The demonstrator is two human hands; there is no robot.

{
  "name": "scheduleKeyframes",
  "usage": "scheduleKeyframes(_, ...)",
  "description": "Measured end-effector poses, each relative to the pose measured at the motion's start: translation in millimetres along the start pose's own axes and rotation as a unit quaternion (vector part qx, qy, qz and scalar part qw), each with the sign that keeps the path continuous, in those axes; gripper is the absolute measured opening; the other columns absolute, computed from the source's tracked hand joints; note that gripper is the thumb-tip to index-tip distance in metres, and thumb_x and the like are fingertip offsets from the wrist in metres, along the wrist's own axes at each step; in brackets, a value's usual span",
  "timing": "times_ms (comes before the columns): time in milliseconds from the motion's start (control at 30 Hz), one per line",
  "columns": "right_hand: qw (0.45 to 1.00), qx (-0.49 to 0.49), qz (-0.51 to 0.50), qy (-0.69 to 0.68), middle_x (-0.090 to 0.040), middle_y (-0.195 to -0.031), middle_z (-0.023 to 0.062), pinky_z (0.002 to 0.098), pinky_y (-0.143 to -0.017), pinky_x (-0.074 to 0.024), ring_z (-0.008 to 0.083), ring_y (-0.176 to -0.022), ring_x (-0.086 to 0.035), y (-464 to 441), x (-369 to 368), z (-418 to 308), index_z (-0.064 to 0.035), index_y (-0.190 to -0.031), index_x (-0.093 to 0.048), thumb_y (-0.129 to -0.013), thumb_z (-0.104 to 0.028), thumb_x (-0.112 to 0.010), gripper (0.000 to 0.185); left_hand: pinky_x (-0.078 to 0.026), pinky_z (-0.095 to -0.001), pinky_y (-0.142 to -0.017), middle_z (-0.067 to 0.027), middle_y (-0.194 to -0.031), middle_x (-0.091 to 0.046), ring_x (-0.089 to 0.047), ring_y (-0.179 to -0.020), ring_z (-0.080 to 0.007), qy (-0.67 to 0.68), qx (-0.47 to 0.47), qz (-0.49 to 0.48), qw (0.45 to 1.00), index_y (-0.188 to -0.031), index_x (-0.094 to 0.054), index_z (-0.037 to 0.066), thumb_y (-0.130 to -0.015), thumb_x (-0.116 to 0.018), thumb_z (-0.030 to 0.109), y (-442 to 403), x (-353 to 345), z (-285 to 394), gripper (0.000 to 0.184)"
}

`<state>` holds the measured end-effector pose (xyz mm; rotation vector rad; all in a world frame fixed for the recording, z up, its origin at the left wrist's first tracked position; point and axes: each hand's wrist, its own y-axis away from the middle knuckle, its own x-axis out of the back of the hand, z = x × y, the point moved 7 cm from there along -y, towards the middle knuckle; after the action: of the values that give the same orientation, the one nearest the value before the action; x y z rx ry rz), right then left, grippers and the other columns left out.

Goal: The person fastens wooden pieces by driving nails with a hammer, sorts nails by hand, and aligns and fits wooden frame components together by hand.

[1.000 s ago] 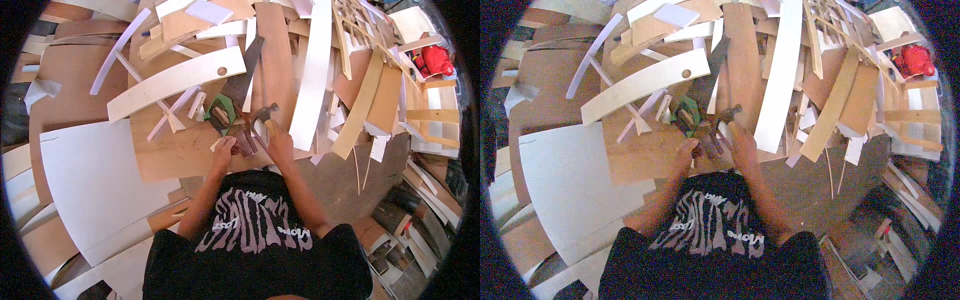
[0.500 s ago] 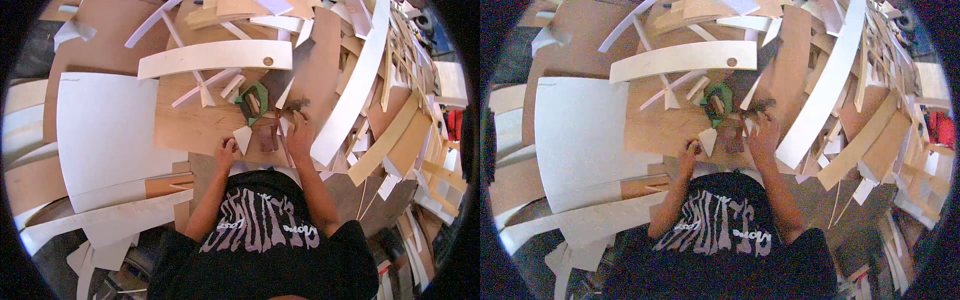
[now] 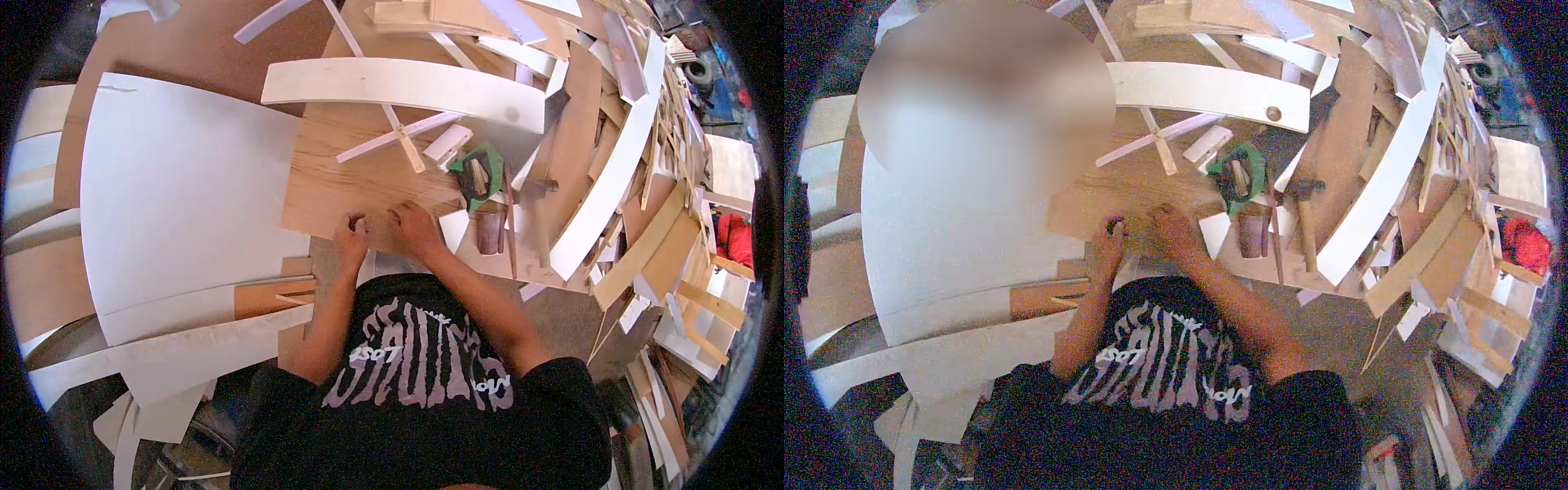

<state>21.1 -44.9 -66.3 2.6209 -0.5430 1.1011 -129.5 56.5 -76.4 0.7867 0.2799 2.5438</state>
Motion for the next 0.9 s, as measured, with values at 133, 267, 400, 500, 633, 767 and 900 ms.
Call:
scheduleKeyframes(133, 0.996, -0.092, -0.005, -0.004, -0.064, -0.103, 0.0214, 0.0482, -0.085, -0.05, 0.0408, -0.101, -0.06, -6, -4, -7, -0.003, -0.104, -0.066, -0.084, -0.016, -0.064, 0.024, -0.053, -0.0407, -0.074, -0.0158, -0.087, -0.072, -0.07, -0.079, -0.0291, -0.044, -0.036, -0.039, 0.998, -0.101, -0.069, 0.002, -0.088, -0.065, 0.018, -14, 3, -6, 0.021)
scheduleKeyframes(267, 0.984, -0.096, 0.122, 0.082, -0.061, -0.11, 0.0224, 0.0485, -0.085, -0.0499, 0.0413, -0.102, -0.06, 5, 52, -1, -0.0022, -0.101, -0.064, -0.086, -0.012, -0.058, 0.019, -0.053, -0.0402, -0.076, -0.0156, -0.089, -0.072, -0.07, -0.082, -0.0296, -0.088, -0.109, -0.1, 0.985, -0.103, -0.069, 0.003, -0.089, -0.065, 0.019, -12, -7, 30, 0.022)
scheduleKeyframes(400, 0.983, -0.07, 0.16, 0.064, -0.06, -0.114, 0.0229, 0.0476, -0.086, -0.0501, 0.0409, -0.102, -0.059, 6, 49, 31, -0.0022, -0.102, -0.062, -0.089, -0.011, -0.052, 0.018, -0.053, -0.0392, -0.078, -0.0153, -0.09, -0.072, -0.07, -0.084, -0.0288, -0.059, -0.131, -0.178, 0.973, -0.104, -0.068, 0.003, -0.09, -0.064, 0.02, -11, -35, 41, 0.022)
scheduleKeyframes(500, 0.979, -0.123, 0.155, 0.042, -0.06, -0.112, 0.0217, 0.0467, -0.087, -0.0503, 0.0397, -0.102, -0.06, 10, 22, 63, -0.0029, -0.106, -0.061, -0.089, -0.012, -0.052, 0.021, -0.053, -0.0379, -0.077, -0.0144, -0.089, -0.072, -0.069, -0.082, -0.0253, -0.074, -0.131, -0.225, 0.963, -0.103, -0.068, 0.001, -0.092, -0.062, 0.019, 3, -56, 55, 0.022)
scheduleKeyframes(633, 0.975, -0.143, 0.168, 0.039, -0.062, -0.109, 0.0191, 0.0441, -0.083, -0.0519, 0.0365, -0.098, -0.062, 39, 60, 35, -0.0043, -0.109, -0.062, -0.089, -0.015, -0.058, 0.023, -0.052, -0.0327, -0.076, -0.0112, -0.087, -0.07, -0.067, -0.081, -0.0175, -0.039, -0.129, -0.31, 0.941, -0.106, -0.066, 0.001, -0.095, -0.06, 0.018, 0, -75, 71, 0.021)
scheduleKeyframes(767, 0.964, -0.124, 0.229, -0.059, -0.065, -0.1, 0.0164, 0.0399, -0.074, -0.0548, 0.0314, -0.082, -0.066, 160, 150, 65, -0.0038, -0.106, -0.065, -0.087, -0.015, -0.067, 0.022, -0.051, -0.0289, -0.075, -0.0089, -0.091, -0.068, -0.065, -0.082, -0.0152, 0.036, -0.12, -0.339, 0.932, -0.108, -0.064, 0.002, -0.096, -0.06, 0.018, 87, -149, 91, 0.021)
scheduleKeyframes(900, 0.875, -0.227, 0.426, -0.044, -0.069, -0.087, 0.0142, 0.0361, -0.068, -0.0545, 0.0267, -0.074, -0.068, 268, 218, 74, -0.002, -0.099, -0.069, -0.086, -0.01, -0.068, 0.015, -0.051, -0.0279, -0.074, -0.0068, -0.094, -0.068, -0.065, -0.083, -0.0152, -0.005, -0.177, -0.442, 0.879, -0.107, -0.065, 0.003, -0.095, -0.06, 0.017, 162, -181, 188, 0.019)
